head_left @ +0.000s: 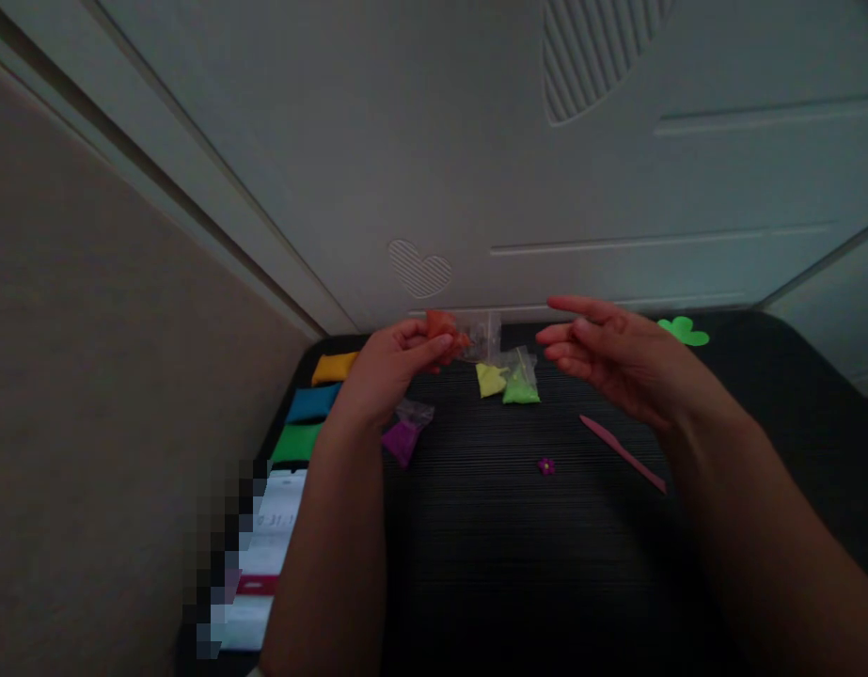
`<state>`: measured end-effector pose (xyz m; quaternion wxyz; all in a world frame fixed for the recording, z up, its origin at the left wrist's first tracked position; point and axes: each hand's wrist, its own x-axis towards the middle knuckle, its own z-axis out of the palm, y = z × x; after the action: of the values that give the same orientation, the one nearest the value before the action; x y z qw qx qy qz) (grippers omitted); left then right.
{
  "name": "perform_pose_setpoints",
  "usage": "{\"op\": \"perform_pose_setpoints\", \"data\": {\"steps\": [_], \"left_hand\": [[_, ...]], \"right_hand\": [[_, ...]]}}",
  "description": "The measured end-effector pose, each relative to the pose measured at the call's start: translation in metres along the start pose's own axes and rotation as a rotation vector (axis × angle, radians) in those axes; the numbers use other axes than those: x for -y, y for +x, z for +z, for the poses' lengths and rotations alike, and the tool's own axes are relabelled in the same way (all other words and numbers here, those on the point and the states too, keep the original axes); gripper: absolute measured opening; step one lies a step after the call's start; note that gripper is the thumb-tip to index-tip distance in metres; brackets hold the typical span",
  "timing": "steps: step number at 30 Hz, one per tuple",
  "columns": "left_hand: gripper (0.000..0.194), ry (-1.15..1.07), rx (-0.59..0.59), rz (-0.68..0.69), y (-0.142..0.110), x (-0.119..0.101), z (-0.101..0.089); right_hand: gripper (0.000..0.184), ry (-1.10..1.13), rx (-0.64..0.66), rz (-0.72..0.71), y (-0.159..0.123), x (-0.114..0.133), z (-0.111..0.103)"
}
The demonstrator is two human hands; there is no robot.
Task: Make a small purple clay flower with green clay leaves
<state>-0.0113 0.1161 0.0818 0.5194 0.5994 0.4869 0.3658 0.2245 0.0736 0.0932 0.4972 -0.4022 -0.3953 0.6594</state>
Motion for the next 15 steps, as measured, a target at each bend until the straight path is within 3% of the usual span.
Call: {"op": "perform_pose_setpoints", "data": {"steps": [4, 10, 15], "left_hand": [[0.03, 0.055, 0.009, 0.013, 0.0029, 0.0046, -0.0006], [0.029, 0.061, 0.041, 0.04, 0.0039, 0.007, -0.0006], [0.027, -0.022, 0.082, 0.042, -0.0011, 0.0005, 0.0067]], "right_hand": [[0.009, -0.057, 0.036, -0.12, 0.0015, -0.0028, 0.0023], [0.012, -0.169, -0.046, -0.214, 0.0025, -0.0055, -0.0007], [0.016, -0.638, -0.057, -0.267, 0.0015, -0.0091, 0.0046]]}}
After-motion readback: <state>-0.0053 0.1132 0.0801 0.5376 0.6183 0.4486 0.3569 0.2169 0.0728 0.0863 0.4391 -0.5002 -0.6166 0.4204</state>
